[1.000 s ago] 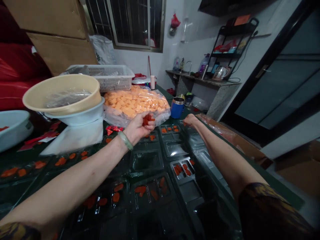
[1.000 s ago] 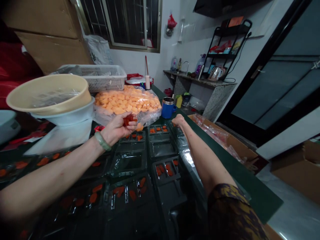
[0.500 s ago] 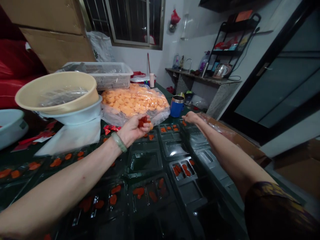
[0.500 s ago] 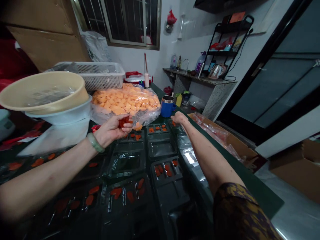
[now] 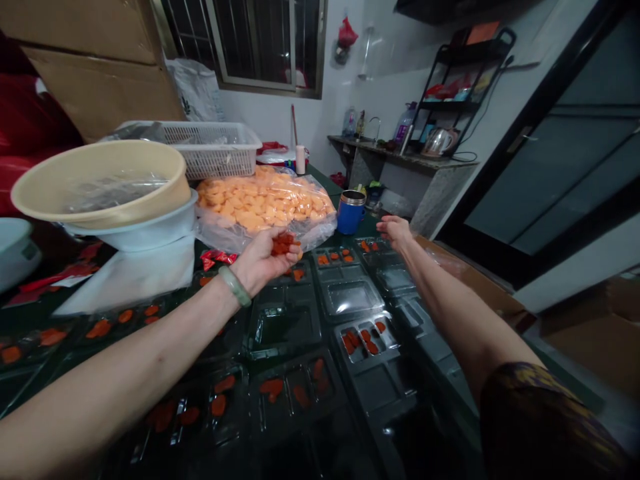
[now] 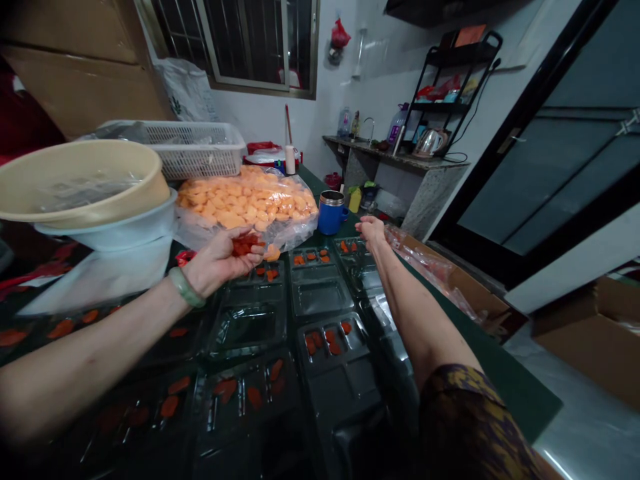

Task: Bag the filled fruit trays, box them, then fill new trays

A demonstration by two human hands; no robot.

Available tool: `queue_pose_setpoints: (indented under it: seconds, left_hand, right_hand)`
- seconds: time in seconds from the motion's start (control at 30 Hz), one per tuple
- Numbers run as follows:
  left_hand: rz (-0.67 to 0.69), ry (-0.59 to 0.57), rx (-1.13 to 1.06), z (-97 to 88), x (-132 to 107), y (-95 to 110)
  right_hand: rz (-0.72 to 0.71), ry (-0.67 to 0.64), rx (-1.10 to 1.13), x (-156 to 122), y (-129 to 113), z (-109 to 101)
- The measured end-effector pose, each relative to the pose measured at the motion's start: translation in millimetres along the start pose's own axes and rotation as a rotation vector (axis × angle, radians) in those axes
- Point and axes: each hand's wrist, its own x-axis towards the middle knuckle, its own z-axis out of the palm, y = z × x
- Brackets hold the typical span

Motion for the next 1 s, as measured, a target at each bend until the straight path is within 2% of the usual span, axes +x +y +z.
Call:
queue_pose_setpoints:
  seconds: [0.1, 0.17, 0.23, 0.3, 0.37, 0.43, 0.5, 0.53, 0.6, 0.73, 0.83, 0.93, 1.0]
  left_hand:
    - [0.038, 0.004, 0.061, 12.2, -0.9, -6.7]
    - [0.096, -0.05, 0.173, 22.8, -2.1, -15.9]
    - [0.229, -0.105, 0.379, 32.0, -1.7, -27.5]
    - [0.403, -0.13, 0.637, 37.0, 1.7, -38.9]
    - [0.553, -0.153, 0.866, 37.0, 7.4, -48.1]
    - [0.664, -0.193, 1.008, 34.5, 13.1, -54.2]
    - [0.745, -0.197, 1.039, 33.4, 16.2, -58.3]
    - [0.763, -0.189, 1.015, 34.3, 16.4, -59.8]
    - [0.75, -0.157, 0.903, 39.7, 13.7, -61.4]
    - [0.553, -0.139, 0.527, 53.7, 0.5, -54.7]
    - [0.383, -0.169, 0.315, 50.8, -9.7, -41.0]
    - [0.248, -0.181, 0.274, 34.1, -16.2, -28.1]
    - [0.202, -0.154, 0.282, 21.0, -18.1, -22.0]
  right_hand:
    - [0.133, -0.029, 0.127, -28.4, -12.2, 1.9]
    - [0.241, -0.12, 0.191, -61.7, -16.4, 10.6]
    - [0.353, -0.268, 0.282, -102.7, -18.6, 22.4]
    - [0.5, -0.478, 0.486, -143.1, -21.7, 33.5]
    - [0.539, -0.625, 0.656, -174.4, -27.1, 41.2]
    - [0.54, -0.671, 0.759, -192.5, -33.1, 45.1]
    - [0.55, -0.638, 0.795, -198.5, -36.6, 46.5]
    - [0.546, -0.615, 0.781, -198.1, -36.8, 46.7]
    - [0.446, -0.585, 0.645, -192.3, -33.7, 45.4]
    - [0.188, -0.519, 0.252, -159.7, -20.7, 29.5]
    - [0.108, -0.378, 0.052, -113.5, -10.9, 4.6]
    - [-0.026, -0.144, -0.223, -57.8, -1.0, -18.4]
    - [-0.137, -0.032, -0.433, -24.1, 5.5, -26.6]
